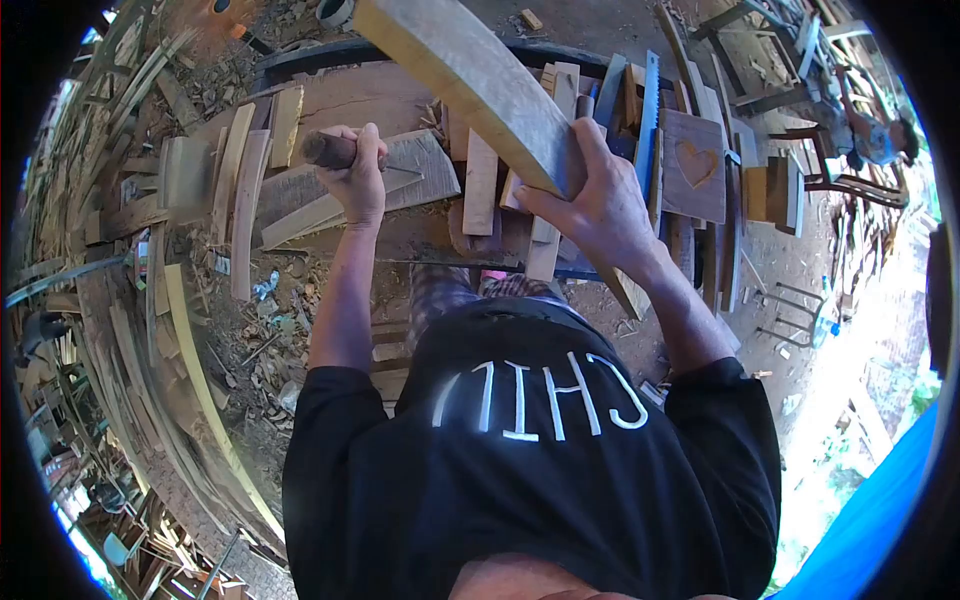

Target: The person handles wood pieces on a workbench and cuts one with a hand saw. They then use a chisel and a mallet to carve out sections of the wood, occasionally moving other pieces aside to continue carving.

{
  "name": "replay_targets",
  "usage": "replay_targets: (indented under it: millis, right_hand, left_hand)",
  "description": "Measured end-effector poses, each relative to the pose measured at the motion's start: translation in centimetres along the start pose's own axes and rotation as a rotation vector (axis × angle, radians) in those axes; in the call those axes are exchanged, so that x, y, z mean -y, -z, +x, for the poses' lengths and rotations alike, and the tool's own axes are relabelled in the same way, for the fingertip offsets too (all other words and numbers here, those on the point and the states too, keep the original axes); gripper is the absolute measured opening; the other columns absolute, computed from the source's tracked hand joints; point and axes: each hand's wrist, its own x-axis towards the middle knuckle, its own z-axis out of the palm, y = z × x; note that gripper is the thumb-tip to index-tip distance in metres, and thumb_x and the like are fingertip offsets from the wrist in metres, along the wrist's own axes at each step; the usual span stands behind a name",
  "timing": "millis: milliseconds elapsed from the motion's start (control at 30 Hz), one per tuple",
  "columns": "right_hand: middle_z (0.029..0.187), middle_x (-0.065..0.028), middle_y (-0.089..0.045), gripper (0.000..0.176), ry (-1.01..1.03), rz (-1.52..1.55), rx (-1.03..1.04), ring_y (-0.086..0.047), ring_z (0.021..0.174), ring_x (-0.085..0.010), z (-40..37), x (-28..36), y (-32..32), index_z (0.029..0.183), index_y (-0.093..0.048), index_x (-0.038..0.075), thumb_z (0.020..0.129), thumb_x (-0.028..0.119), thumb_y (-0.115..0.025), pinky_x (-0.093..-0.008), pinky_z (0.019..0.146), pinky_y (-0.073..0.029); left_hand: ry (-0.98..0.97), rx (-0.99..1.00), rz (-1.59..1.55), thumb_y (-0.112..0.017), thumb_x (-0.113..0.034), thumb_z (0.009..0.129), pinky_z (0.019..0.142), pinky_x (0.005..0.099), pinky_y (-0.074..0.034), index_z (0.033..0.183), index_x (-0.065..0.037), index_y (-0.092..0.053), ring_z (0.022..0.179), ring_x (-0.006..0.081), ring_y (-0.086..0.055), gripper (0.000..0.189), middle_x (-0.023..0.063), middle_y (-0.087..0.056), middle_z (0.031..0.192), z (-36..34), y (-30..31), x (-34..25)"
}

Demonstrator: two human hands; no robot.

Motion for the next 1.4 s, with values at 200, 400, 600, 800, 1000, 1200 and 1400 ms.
replay_targets:
  millis: [200,400,600,800,1000,1200,1400]
  right_hand:
    - [0.084,-0.0186,-0.063,0.060,0.257,0.023,-0.070,-0.067,0.076,-0.0325,0.8,4.4,1.8,0.113,-0.047,0.003,0.074,0.033,-0.081,-0.0408,0.068,-0.051]
    - [0.078,-0.0197,-0.063,0.057,0.258,-0.214,0.104,-0.067,0.077,-0.0377,2.9,3.1,-0.2,0.113,-0.047,0.007,0.074,0.032,-0.079,-0.0454,0.067,-0.051]
    - [0.085,-0.0152,-0.063,0.061,0.277,-0.086,-0.007,-0.066,0.076,-0.0306,3.2,5.4,2.0,0.112,-0.050,0.004,0.069,0.032,-0.083,-0.0389,0.070,-0.049]
    - [0.081,-0.0168,-0.062,0.063,0.316,-0.090,-0.073,-0.068,0.074,-0.0318,2.6,4.9,2.3,0.115,-0.048,0.002,0.072,0.035,-0.081,-0.0413,0.066,-0.052]
    - [0.084,-0.0174,-0.064,0.063,0.285,-0.030,-0.074,-0.071,0.075,-0.0295,1.8,3.7,0.9,0.116,-0.048,0.002,0.074,0.035,-0.080,-0.0395,0.067,-0.056]
    - [0.093,-0.0184,-0.066,0.066,0.168,0.084,-0.012,-0.068,0.085,-0.0268,1.0,4.0,1.0,0.119,-0.049,0.001,0.072,0.035,-0.082,-0.0377,0.077,-0.051]
    - [0.092,-0.0180,-0.065,0.068,0.161,0.072,-0.041,-0.068,0.085,-0.0271,0.7,3.8,0.8,0.120,-0.048,0.002,0.073,0.038,-0.082,-0.0386,0.077,-0.052]
  left_hand:
    - [-0.041,-0.053,0.113,-0.067,-0.002,0.086,0.055,0.0257,-0.046,0.076,-0.006,-0.050,0.058,0.0100,-0.057,0.020,0.0018,-0.059,0.067,-0.2,-0.7,0.1]
    - [-0.250,-0.063,0.368,-0.068,-0.005,0.085,0.059,0.0235,-0.046,0.068,-0.005,-0.053,0.058,0.0086,-0.057,0.023,0.0011,-0.060,0.068,0.1,0.7,3.4]
    - [-0.037,-0.081,0.135,-0.069,-0.006,0.086,0.060,0.0259,-0.049,0.075,-0.008,-0.053,0.060,0.0087,-0.059,0.019,0.0011,-0.060,0.066,-0.8,-1.1,0.8]
    - [0.021,-0.133,-0.051,-0.069,-0.002,0.086,0.058,0.0262,-0.048,0.082,-0.008,-0.052,0.061,0.0104,-0.059,0.018,0.0012,-0.059,0.073,0.1,-0.5,-0.8]
    - [0.023,-0.094,-0.020,-0.068,-0.001,0.086,0.059,0.0266,-0.048,0.081,-0.009,-0.050,0.061,0.0105,-0.058,0.020,-0.0003,-0.057,0.071,-0.6,0.2,-0.3]
    - [-0.002,-0.078,-0.013,-0.067,-0.002,0.086,0.059,0.0258,-0.045,0.075,-0.009,-0.049,0.059,0.0097,-0.057,0.023,0.0000,-0.056,0.066,-0.7,0.7,0.1]
    - [-0.007,-0.079,0.030,-0.066,-0.004,0.087,0.058,0.0256,-0.043,0.071,-0.010,-0.048,0.059,0.0097,-0.056,0.025,0.0011,-0.058,0.063,-0.6,1.0,-0.1]
